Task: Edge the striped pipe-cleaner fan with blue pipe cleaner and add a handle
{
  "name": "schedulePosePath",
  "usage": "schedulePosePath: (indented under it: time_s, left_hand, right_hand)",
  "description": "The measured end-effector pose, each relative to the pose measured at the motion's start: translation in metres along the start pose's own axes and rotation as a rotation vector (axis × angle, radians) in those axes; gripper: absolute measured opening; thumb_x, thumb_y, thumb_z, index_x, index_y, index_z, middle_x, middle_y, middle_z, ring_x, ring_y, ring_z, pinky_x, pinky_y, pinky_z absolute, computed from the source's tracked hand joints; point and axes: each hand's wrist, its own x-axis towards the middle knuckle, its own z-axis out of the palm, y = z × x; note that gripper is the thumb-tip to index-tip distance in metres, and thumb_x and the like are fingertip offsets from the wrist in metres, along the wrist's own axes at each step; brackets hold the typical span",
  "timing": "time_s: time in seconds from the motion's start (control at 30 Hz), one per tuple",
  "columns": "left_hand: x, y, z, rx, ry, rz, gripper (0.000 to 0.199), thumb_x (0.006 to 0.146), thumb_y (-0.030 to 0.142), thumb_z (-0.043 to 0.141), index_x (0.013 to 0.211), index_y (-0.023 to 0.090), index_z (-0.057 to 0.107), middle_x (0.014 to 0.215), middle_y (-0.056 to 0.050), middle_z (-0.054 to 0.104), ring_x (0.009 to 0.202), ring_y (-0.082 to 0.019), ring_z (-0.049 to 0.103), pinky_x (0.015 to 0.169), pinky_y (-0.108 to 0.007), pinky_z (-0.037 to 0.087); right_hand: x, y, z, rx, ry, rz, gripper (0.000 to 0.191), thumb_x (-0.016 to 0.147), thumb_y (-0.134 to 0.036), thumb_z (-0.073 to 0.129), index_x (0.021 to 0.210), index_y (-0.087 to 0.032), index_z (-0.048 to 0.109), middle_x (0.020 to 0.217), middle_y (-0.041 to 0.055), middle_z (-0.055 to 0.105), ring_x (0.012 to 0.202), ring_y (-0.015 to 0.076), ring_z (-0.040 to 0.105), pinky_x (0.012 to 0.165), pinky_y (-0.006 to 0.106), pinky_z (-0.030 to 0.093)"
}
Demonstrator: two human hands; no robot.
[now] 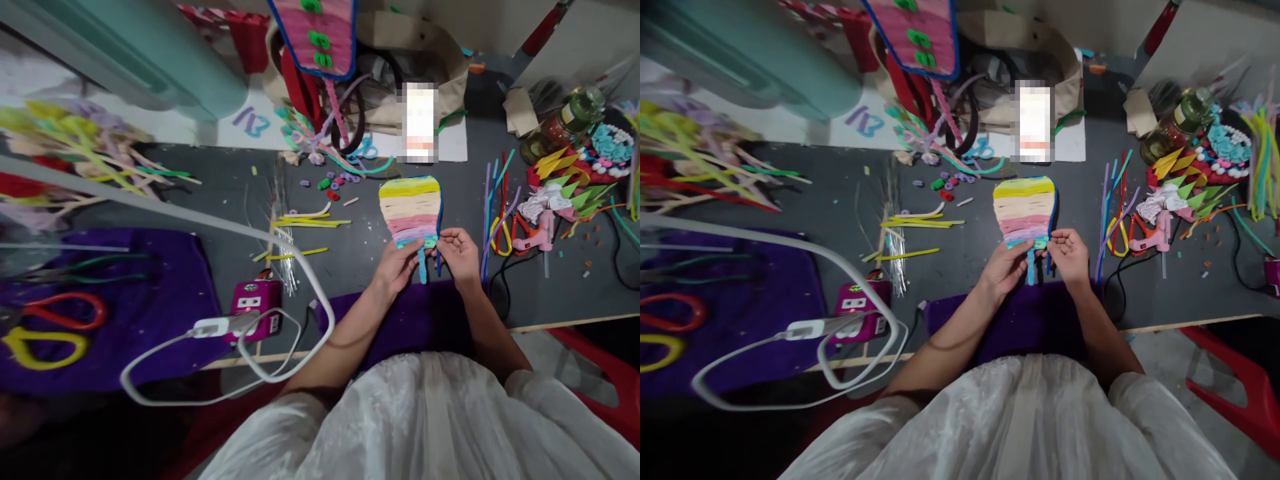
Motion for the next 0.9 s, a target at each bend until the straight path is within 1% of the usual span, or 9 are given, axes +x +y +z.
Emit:
schedulePosePath:
  time_s: [0.13, 0.27, 0.43, 0.5, 0.6, 0.67, 0.77, 0.83, 0.9]
  left_hand:
    - [-0.004, -0.001, 0.002, -0.003, -0.004, 0.080, 0.046, 0.063, 0.024, 0.091, 0.102, 0.014, 0.069, 0.092, -0.005, 0.078, 0.082, -0.020, 0.075, 0.083, -0.033, 0.061]
    - [-0.013, -0.001, 0.002, 0.068, -0.014, 0.171, 0.055, 0.066, 0.034, 0.091, 0.110, 0.017, 0.063, 0.095, -0.004, 0.077, 0.079, -0.017, 0.074, 0.077, -0.029, 0.059]
    - [-0.027, 0.000, -0.020, 0.375, -0.012, 0.143, 0.066, 0.071, 0.043, 0.087, 0.123, 0.020, 0.051, 0.072, 0.003, 0.069, 0.057, -0.015, 0.065, 0.057, -0.025, 0.050]
    - [-0.033, 0.002, -0.033, 0.613, 0.043, 0.217, 0.056, 0.078, 0.043, 0.082, 0.120, 0.021, 0.054, 0.062, 0.006, 0.063, 0.050, -0.014, 0.060, 0.056, -0.025, 0.046]
    - [-0.038, 0.009, -0.041, 1.057, 0.193, 0.442, 0.022, 0.086, 0.039, 0.073, 0.099, 0.023, 0.065, 0.061, 0.003, 0.060, 0.059, -0.017, 0.060, 0.064, -0.028, 0.044]
    - [-0.036, 0.017, -0.036, 1.327, 0.212, 0.575, 0.012, 0.092, 0.034, 0.065, 0.087, 0.023, 0.067, 0.071, -0.002, 0.065, 0.073, -0.021, 0.064, 0.071, -0.031, 0.045]
    - [-0.027, 0.028, -0.013, 1.628, 0.050, 0.716, 0.015, 0.097, 0.026, 0.057, 0.092, 0.019, 0.069, 0.097, -0.009, 0.070, 0.097, -0.026, 0.064, 0.081, -0.035, 0.047]
    - [-0.017, 0.033, 0.005, 1.812, -0.051, 0.753, 0.014, 0.096, 0.022, 0.057, 0.097, 0.017, 0.070, 0.104, -0.012, 0.069, 0.104, -0.027, 0.061, 0.081, -0.036, 0.048]
    - [-0.006, 0.035, 0.018, 1.942, -0.096, 0.769, 0.015, 0.095, 0.017, 0.055, 0.097, 0.014, 0.071, 0.101, -0.013, 0.069, 0.102, -0.028, 0.060, 0.079, -0.036, 0.048]
  right_hand:
    - [0.002, 0.002, -0.001, -0.014, 0.031, -0.002, 0.038, 0.071, -0.043, 0.074, 0.098, -0.024, 0.055, 0.082, 0.0004, 0.065, 0.069, 0.0164, 0.068, 0.051, 0.025, 0.054]
    - [0.003, 0.002, -0.003, -0.001, 0.037, 0.018, 0.040, 0.068, -0.041, 0.076, 0.097, -0.023, 0.056, 0.081, 0.0004, 0.065, 0.066, 0.0157, 0.067, 0.050, 0.026, 0.053]
    - [0.005, 0.003, -0.008, -0.053, 0.045, 0.013, 0.040, 0.069, -0.042, 0.076, 0.097, -0.022, 0.057, 0.081, -0.0001, 0.062, 0.065, 0.0156, 0.066, 0.047, 0.025, 0.054]
    - [0.005, 0.004, -0.010, -0.097, 0.024, 0.009, 0.039, 0.069, -0.043, 0.075, 0.097, -0.022, 0.057, 0.082, 0.0001, 0.062, 0.065, 0.0158, 0.066, 0.046, 0.025, 0.054]
    - [0.005, 0.006, -0.012, -0.175, 0.012, 0.008, 0.039, 0.070, -0.045, 0.073, 0.098, -0.022, 0.059, 0.083, 0.0011, 0.063, 0.066, 0.0163, 0.067, 0.044, 0.024, 0.053]
    - [0.005, 0.007, -0.013, -0.224, 0.017, -0.002, 0.039, 0.071, -0.045, 0.072, 0.099, -0.021, 0.060, 0.085, 0.0019, 0.064, 0.067, 0.0166, 0.067, 0.043, 0.024, 0.053]
    - [0.005, 0.007, -0.015, -0.273, 0.007, -0.037, 0.038, 0.073, -0.045, 0.071, 0.101, -0.021, 0.061, 0.088, 0.0025, 0.065, 0.068, 0.0162, 0.067, 0.043, 0.022, 0.052]
    - [0.005, 0.006, -0.017, -0.302, -0.001, -0.065, 0.036, 0.074, -0.044, 0.070, 0.101, -0.021, 0.061, 0.090, 0.0032, 0.066, 0.068, 0.0157, 0.066, 0.044, 0.022, 0.051]
    - [0.006, 0.006, -0.018, -0.331, -0.004, -0.094, 0.035, 0.075, -0.042, 0.070, 0.100, -0.020, 0.062, 0.091, 0.0040, 0.067, 0.067, 0.0156, 0.066, 0.048, 0.025, 0.052]
